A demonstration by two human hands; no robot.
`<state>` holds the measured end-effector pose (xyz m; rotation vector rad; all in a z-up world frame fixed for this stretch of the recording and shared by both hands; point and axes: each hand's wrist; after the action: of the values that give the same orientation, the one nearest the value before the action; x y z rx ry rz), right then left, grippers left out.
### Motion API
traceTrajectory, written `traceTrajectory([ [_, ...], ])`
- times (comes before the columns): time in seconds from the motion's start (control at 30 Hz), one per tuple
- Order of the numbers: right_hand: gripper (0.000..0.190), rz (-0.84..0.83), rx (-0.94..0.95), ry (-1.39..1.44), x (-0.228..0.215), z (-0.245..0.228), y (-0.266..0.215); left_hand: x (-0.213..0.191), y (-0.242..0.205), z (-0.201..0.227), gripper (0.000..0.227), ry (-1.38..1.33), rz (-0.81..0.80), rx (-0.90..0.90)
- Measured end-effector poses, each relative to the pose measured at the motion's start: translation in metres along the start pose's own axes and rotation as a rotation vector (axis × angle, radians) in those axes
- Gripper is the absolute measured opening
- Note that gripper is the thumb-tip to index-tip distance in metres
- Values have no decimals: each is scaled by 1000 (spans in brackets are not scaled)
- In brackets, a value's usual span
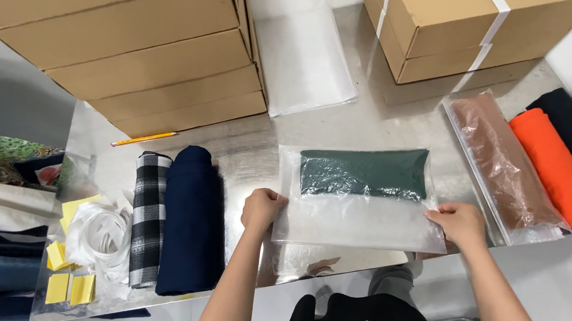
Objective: The person wraps folded clothes in clear plastic bags on a table. They first wrap a brown folded item, then a green folded item, smoothing the plastic and folding the edges to secure the contents.
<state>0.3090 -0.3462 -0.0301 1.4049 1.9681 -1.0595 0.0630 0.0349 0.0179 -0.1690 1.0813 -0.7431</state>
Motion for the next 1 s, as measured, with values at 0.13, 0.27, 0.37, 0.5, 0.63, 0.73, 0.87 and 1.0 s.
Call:
traceTrajectory([
  [0.13, 41, -57, 60, 299, -15, -15, -9, 7, 11, -12, 30, -125, -40, -8],
  [0.27, 53, -230, 137, 559, -2, 11, 15, 9, 5, -10, 36, -572, -170, -83],
  [0.37, 48, -321, 191, 667, -2, 13, 21, 5, -9, -3, 41, -767, -215, -154],
  [0.5, 44, -387, 253, 756, -1, 24, 27, 8, -19, -4, 42, -833, -214, -172],
  [0.63, 39, -404, 289, 781, -33, -3, -9, 16, -10, -14, 41, -895, -220, -160],
  [0.73, 21, -437, 329, 912, -52, -22, -30, 16, -4, -16, 18, -1140, -215, -238],
  [0.87, 23, -465, 307, 976, -86, -67, -59, -1, -9, 3, 14, -1130, -266, -105],
  [1.0, 26, -352, 170, 1068, -95, -72, -50, -19, -12, 28, 17, -1138, -318, 99],
])
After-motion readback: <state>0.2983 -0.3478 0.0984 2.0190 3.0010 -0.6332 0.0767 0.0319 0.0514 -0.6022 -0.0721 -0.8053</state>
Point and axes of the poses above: each hand's wrist, its own y-axis towards the middle knuckle, its own x-axis out of the palm, z = x × y, and after that the axes turned 4 degrees about y, right-handed
